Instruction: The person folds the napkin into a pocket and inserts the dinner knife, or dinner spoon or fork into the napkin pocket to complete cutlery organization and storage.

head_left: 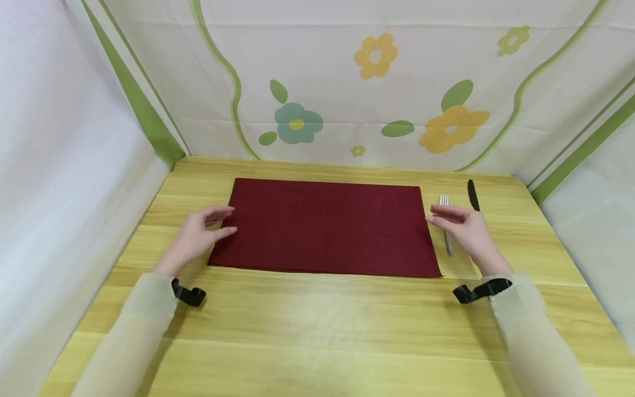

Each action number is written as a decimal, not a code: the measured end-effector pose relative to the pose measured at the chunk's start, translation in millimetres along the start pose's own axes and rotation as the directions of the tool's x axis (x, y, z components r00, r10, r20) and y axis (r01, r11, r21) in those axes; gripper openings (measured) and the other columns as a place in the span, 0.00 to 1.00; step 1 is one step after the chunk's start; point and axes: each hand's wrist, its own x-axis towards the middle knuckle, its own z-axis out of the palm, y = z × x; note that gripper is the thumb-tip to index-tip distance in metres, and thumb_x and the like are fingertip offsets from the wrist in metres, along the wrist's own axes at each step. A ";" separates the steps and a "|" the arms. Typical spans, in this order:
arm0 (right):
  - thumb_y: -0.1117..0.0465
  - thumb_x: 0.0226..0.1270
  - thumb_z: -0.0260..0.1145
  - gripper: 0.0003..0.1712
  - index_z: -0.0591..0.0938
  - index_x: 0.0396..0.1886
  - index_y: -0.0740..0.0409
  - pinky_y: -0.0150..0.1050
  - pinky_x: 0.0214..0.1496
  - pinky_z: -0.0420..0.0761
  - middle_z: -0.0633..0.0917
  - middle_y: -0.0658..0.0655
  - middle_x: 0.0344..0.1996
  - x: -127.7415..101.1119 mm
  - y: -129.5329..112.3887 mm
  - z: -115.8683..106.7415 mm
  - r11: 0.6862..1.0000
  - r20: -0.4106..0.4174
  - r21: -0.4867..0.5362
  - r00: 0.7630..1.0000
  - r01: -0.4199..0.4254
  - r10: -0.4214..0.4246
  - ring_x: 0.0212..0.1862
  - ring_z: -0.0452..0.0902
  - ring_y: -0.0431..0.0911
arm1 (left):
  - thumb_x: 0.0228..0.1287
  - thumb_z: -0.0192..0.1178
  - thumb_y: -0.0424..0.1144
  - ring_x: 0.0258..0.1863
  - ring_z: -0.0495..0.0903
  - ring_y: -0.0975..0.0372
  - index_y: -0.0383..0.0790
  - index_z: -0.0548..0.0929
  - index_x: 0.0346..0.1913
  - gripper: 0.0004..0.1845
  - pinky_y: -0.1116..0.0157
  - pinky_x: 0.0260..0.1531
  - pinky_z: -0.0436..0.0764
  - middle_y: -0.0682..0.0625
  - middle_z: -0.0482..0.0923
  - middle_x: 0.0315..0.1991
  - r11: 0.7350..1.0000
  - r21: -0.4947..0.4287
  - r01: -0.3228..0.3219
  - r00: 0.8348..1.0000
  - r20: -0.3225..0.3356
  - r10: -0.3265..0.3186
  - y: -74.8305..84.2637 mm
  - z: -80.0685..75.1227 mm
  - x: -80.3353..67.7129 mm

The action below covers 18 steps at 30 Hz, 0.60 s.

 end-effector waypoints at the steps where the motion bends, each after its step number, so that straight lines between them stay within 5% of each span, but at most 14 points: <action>1: 0.49 0.68 0.73 0.37 0.76 0.69 0.66 0.22 0.51 0.76 0.85 0.51 0.57 -4.5 1.6 -1.2 1.000 0.007 -0.013 1.000 -0.015 0.015 0.49 0.80 0.27 | 0.68 0.70 0.39 0.62 0.75 0.42 0.33 0.77 0.66 0.27 0.45 0.63 0.70 0.35 0.77 0.62 1.000 0.000 0.007 1.000 -0.011 -0.007 -1.9 -0.6 -5.4; 8: 0.47 0.68 0.73 0.37 0.78 0.67 0.67 0.22 0.47 0.77 0.86 0.53 0.54 -35.7 8.3 -7.7 0.992 0.042 -0.121 0.998 -0.034 0.040 0.46 0.81 0.27 | 0.68 0.69 0.40 0.51 0.82 0.43 0.30 0.79 0.64 0.26 0.52 0.49 0.81 0.35 0.82 0.54 0.994 0.074 0.082 0.993 -0.089 -0.076 -5.8 -7.1 -34.2; 18: 0.55 0.67 0.75 0.30 0.81 0.59 0.74 0.35 0.35 0.85 0.89 0.62 0.41 -58.8 19.1 -6.9 0.982 0.123 -0.183 0.991 -0.034 0.057 0.37 0.87 0.41 | 0.69 0.68 0.44 0.42 0.83 0.52 0.31 0.83 0.56 0.22 0.55 0.43 0.79 0.45 0.85 0.40 0.964 0.177 0.199 0.979 0.009 -0.203 -0.5 -9.0 -46.5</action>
